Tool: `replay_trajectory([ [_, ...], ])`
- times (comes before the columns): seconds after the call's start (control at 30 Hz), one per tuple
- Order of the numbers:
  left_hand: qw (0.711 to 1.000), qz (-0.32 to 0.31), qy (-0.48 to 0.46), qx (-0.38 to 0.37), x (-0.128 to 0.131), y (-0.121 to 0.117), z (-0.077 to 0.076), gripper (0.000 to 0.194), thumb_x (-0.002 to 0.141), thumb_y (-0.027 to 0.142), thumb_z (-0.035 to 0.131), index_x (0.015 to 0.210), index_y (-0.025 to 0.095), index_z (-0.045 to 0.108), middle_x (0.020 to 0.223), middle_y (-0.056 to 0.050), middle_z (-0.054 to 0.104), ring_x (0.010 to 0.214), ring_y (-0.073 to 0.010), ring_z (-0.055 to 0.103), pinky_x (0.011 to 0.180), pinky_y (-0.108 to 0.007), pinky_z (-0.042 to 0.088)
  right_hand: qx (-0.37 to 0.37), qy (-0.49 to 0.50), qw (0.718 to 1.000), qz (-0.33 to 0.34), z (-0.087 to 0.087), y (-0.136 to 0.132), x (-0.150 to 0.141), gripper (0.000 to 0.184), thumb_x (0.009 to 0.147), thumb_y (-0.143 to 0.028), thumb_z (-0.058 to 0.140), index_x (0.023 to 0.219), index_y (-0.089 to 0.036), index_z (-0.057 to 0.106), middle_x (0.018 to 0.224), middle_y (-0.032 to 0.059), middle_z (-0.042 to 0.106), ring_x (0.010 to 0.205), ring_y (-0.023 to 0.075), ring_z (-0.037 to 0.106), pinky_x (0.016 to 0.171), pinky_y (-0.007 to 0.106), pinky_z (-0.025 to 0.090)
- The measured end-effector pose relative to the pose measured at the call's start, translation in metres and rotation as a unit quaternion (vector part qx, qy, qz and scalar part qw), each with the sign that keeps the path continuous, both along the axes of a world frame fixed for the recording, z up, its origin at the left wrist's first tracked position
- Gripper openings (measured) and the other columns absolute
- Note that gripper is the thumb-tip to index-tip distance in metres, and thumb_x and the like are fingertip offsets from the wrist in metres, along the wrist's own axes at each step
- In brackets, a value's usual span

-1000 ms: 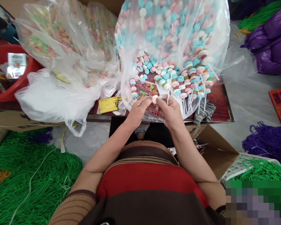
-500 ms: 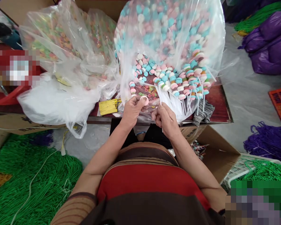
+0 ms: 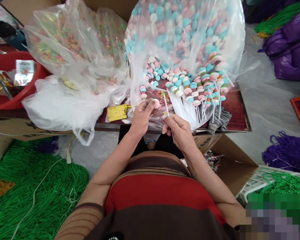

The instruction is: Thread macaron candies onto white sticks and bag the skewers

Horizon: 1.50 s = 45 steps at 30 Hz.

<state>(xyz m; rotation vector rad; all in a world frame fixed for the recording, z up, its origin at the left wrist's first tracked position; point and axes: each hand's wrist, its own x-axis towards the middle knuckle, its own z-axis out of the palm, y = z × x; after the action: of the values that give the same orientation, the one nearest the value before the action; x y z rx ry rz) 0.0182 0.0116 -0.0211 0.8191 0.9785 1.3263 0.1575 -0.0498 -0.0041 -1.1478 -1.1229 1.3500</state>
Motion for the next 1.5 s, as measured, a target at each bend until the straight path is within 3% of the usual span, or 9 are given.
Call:
replay_trajectory([
  [0.13, 1.000, -0.003, 0.016, -0.017, -0.001, -0.002, 0.004, 0.044, 0.077, 0.061, 0.082, 0.082, 0.019, 0.068, 0.070, 0.003, 0.068, 0.065, -0.0091, 0.066, 0.060, -0.021, 0.050, 0.095, -0.067, 0.988, -0.099, 0.007, 0.007, 0.013, 0.031, 0.084, -0.053, 0.078, 0.076, -0.023, 0.076, 0.072, -0.0012, 0.066, 0.069, 0.0127, 0.058, 0.065, 0.027, 0.050],
  [0.23, 0.999, 0.011, 0.037, -0.036, 0.000, -0.004, 0.008, 0.042, 0.080, 0.058, 0.080, 0.080, 0.019, 0.066, 0.066, 0.004, 0.065, 0.062, -0.0084, 0.064, 0.057, -0.020, 0.048, 0.106, -0.052, 0.982, -0.148, 0.012, 0.012, 0.023, 0.028, 0.085, -0.052, 0.079, 0.081, -0.024, 0.077, 0.068, -0.0030, 0.061, 0.062, 0.0111, 0.058, 0.057, 0.025, 0.050],
  [0.33, 0.997, 0.013, 0.037, -0.061, 0.003, -0.006, 0.008, 0.038, 0.082, 0.055, 0.080, 0.082, 0.019, 0.066, 0.068, 0.003, 0.066, 0.065, -0.0098, 0.067, 0.057, -0.021, 0.048, 0.086, 0.035, 0.982, -0.163, 0.014, 0.013, 0.027, 0.031, 0.087, -0.055, 0.076, 0.085, -0.025, 0.072, 0.071, -0.0040, 0.063, 0.053, 0.0090, 0.058, 0.049, 0.022, 0.050],
  [0.63, 0.997, -0.022, -0.031, -0.069, 0.014, -0.015, 0.001, 0.040, 0.084, 0.058, 0.077, 0.083, 0.020, 0.064, 0.074, 0.001, 0.071, 0.085, -0.0182, 0.077, 0.069, -0.027, 0.060, 0.123, 0.088, 0.970, -0.190, 0.008, 0.004, 0.019, 0.026, 0.085, -0.047, 0.080, 0.095, -0.026, 0.071, 0.086, -0.0029, 0.073, 0.080, 0.0165, 0.078, 0.076, 0.034, 0.067],
  [0.93, 0.998, -0.029, -0.015, -0.054, 0.013, -0.017, 0.001, 0.039, 0.087, 0.058, 0.073, 0.085, 0.021, 0.061, 0.073, 0.001, 0.070, 0.078, -0.0176, 0.076, 0.068, -0.028, 0.060, 0.174, -0.073, 0.961, -0.201, 0.000, -0.004, 0.017, 0.022, 0.098, -0.047, 0.065, 0.103, -0.027, 0.073, 0.100, 0.0038, 0.075, 0.090, 0.0214, 0.078, 0.082, 0.041, 0.066],
  [1.1, 0.998, -0.027, 0.026, -0.044, 0.013, -0.019, 0.000, 0.038, 0.084, 0.054, 0.079, 0.095, 0.020, 0.064, 0.074, 0.002, 0.070, 0.074, -0.0154, 0.073, 0.068, -0.028, 0.058, 0.243, -0.218, 0.923, -0.203, 0.004, -0.010, 0.019, 0.023, 0.102, -0.043, 0.058, 0.105, -0.028, 0.074, 0.099, 0.0075, 0.076, 0.100, 0.0261, 0.076, 0.091, 0.049, 0.063],
  [1.2, 0.998, -0.023, 0.048, -0.019, 0.012, -0.018, 0.000, 0.039, 0.081, 0.050, 0.082, 0.099, 0.020, 0.065, 0.073, 0.003, 0.070, 0.069, -0.0132, 0.070, 0.068, -0.027, 0.057, 0.300, -0.271, 0.894, -0.191, 0.006, -0.013, 0.017, 0.018, 0.101, -0.035, 0.060, 0.104, -0.027, 0.076, 0.101, 0.0086, 0.078, 0.101, 0.0257, 0.076, 0.093, 0.048, 0.062],
  [1.3, 0.998, -0.003, 0.064, 0.003, 0.010, -0.016, -0.002, 0.035, 0.083, 0.049, 0.080, 0.099, 0.021, 0.066, 0.071, 0.004, 0.069, 0.069, -0.0128, 0.068, 0.070, -0.027, 0.056, 0.313, -0.284, 0.893, -0.153, 0.010, -0.017, 0.014, 0.015, 0.096, -0.027, 0.067, 0.103, -0.027, 0.079, 0.102, 0.0094, 0.079, 0.094, 0.0232, 0.076, 0.085, 0.040, 0.064],
  [1.5, 0.995, 0.007, 0.090, 0.032, 0.004, -0.013, -0.005, 0.028, 0.084, 0.043, 0.079, 0.096, 0.022, 0.066, 0.073, 0.004, 0.068, 0.069, -0.0122, 0.067, 0.070, -0.025, 0.053, 0.143, -0.112, 0.982, 0.042, 0.021, -0.024, 0.013, 0.016, 0.095, -0.029, 0.066, 0.097, -0.029, 0.082, 0.091, 0.0039, 0.080, 0.081, 0.0183, 0.076, 0.081, 0.038, 0.065],
])
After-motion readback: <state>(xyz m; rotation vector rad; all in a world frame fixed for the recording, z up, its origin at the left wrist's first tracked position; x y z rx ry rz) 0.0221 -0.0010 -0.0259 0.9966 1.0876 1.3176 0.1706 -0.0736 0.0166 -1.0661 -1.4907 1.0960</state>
